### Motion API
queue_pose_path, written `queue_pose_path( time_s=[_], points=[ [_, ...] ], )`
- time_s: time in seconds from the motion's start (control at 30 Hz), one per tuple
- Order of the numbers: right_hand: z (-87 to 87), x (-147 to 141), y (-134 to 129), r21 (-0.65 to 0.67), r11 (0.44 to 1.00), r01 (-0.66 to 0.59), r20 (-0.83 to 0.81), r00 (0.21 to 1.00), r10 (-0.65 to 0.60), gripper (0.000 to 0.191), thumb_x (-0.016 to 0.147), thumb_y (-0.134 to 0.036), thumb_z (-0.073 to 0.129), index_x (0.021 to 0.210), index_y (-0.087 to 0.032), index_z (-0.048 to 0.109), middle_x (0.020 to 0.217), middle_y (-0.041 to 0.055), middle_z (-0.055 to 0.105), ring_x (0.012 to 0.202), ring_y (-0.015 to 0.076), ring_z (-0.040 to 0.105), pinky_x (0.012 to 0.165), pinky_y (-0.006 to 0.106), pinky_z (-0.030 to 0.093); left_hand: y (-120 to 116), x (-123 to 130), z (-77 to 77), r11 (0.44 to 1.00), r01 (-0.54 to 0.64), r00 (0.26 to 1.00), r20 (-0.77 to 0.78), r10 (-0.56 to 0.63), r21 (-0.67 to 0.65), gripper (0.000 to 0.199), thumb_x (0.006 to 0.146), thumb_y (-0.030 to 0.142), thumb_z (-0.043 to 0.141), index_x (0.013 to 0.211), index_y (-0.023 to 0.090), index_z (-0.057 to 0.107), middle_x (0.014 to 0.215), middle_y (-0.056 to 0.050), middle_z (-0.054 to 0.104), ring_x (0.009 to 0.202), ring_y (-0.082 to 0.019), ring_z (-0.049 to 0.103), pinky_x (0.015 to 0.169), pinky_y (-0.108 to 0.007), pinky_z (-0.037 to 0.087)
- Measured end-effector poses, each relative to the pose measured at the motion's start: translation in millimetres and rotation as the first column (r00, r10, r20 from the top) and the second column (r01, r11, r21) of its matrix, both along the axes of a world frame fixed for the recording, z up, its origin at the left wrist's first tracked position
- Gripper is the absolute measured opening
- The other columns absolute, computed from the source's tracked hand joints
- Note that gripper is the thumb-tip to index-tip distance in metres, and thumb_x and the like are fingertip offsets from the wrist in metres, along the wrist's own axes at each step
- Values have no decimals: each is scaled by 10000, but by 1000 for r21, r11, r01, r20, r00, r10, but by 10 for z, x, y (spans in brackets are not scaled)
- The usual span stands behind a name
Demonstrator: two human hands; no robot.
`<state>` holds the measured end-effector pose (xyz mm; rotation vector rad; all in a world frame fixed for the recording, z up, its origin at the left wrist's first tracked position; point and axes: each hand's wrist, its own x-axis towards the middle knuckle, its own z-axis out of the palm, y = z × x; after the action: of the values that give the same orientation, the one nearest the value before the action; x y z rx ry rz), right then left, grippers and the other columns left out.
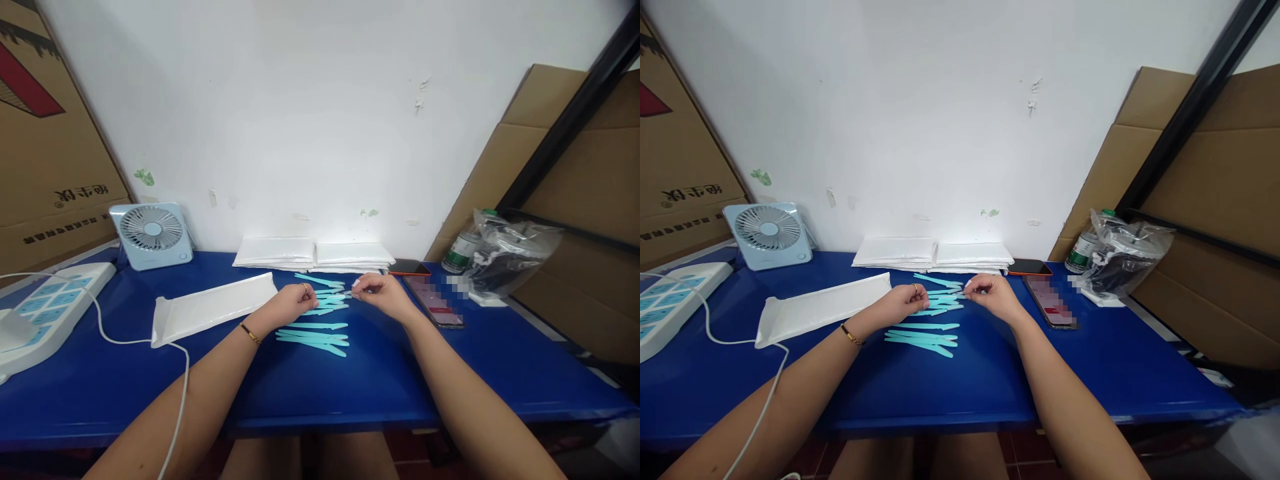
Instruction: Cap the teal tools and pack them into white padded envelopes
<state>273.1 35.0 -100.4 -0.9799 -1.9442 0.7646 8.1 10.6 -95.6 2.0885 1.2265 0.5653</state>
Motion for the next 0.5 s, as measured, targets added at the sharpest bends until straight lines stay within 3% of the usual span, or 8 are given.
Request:
queue_pose_path(
  time_s=[0.13, 0.23, 0.5],
  points=[
    [27, -15, -22, 147, 989, 1, -84, 996, 12, 36, 691, -227, 682, 674, -202, 701, 786, 47, 650, 752, 169, 602, 672, 290, 478, 12, -5, 17, 996, 7, 993, 115, 3, -89, 415, 780, 554, 477, 875, 160, 566, 782, -23, 588, 680, -139, 501, 616, -245, 395],
    [46, -26, -49, 208, 978, 1, -86, 996, 18, 64, 692, -168, 669, 674, -214, 709, 788, 42, 656, 758, 169, 612, 679, 289, 479, -2, 0, 65, 991, 11, 987, 162, 11, -134, 416, 765, 557, 498, 854, 157, 569, 749, -13, 569, 654, -130, 469, 607, -243, 372],
    [75, -136, -143, 259, 965, -35, -26, 999, 43, 121, 709, -134, 640, 678, -222, 717, 799, 40, 676, 754, 162, 633, 674, 275, 499, 9, 4, 53, 976, 28, 969, 245, 26, -214, 410, 746, 551, 528, 833, 152, 564, 721, 2, 531, 637, -114, 429, 611, -238, 355]
  ],
)
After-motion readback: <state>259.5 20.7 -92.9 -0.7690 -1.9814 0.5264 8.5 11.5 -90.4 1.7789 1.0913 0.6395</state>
